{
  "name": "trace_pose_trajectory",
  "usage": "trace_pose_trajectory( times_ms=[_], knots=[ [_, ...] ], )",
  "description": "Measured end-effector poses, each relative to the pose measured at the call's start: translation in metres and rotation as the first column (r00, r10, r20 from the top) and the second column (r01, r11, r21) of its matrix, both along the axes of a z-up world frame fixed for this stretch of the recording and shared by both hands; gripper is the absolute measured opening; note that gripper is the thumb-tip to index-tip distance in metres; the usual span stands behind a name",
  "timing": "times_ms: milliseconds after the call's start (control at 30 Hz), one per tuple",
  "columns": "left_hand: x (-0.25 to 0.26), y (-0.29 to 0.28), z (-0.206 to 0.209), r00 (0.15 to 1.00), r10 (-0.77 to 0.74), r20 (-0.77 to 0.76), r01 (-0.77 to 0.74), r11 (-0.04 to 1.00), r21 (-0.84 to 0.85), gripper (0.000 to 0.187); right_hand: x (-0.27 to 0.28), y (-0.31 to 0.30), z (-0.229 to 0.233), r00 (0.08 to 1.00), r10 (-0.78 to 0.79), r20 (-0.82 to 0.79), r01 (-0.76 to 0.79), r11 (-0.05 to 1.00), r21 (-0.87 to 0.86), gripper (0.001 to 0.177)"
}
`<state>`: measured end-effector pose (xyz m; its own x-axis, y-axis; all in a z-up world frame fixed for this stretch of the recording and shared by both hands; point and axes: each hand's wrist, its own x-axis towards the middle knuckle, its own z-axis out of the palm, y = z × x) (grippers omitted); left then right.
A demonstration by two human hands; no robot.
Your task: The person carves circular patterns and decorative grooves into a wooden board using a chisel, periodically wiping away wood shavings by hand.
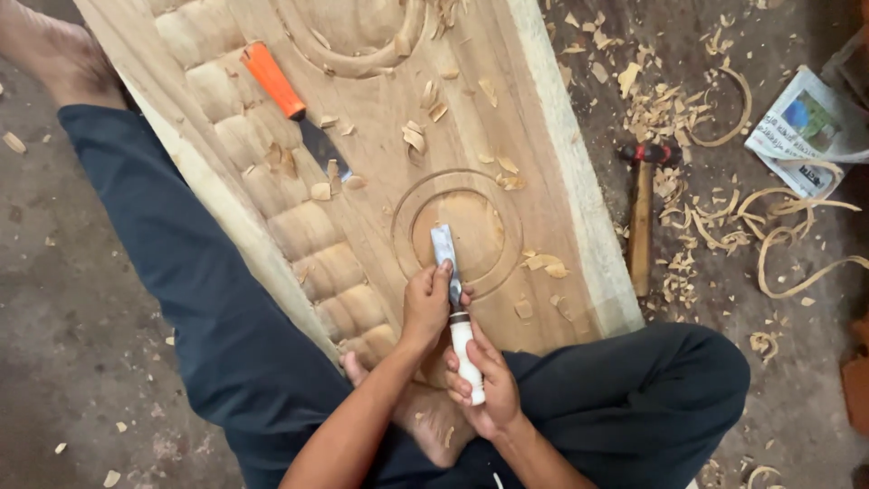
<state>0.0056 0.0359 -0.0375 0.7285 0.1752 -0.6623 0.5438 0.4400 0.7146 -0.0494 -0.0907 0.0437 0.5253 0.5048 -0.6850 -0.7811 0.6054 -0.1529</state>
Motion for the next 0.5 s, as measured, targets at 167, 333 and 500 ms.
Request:
trace_pose_trajectory(
  times_ms=[167, 333, 500],
  knots=[
    [0.005, -0.006, -0.006, 0.998, 0.057, 0.012, -0.057, 0.998, 0.013, 0.039, 0.001, -0.001, -0.013, 1.0, -0.009, 0.026, 0.009, 1.0, -0.01, 0.058],
    [0.012, -0.009, -0.007, 0.998, 0.054, 0.03, -0.057, 0.991, 0.12, 0.04, 0.001, -0.001, -0.02, 1.0, -0.014, 0.018, 0.015, 0.999, -0.04, 0.056],
    [0.008, -0.013, -0.011, 0.992, 0.111, 0.062, -0.117, 0.989, 0.088, 0.044, -0.009, 0.0, -0.004, 0.944, 0.028, 0.328, 0.062, 0.963, -0.262, 0.051]
  ],
)
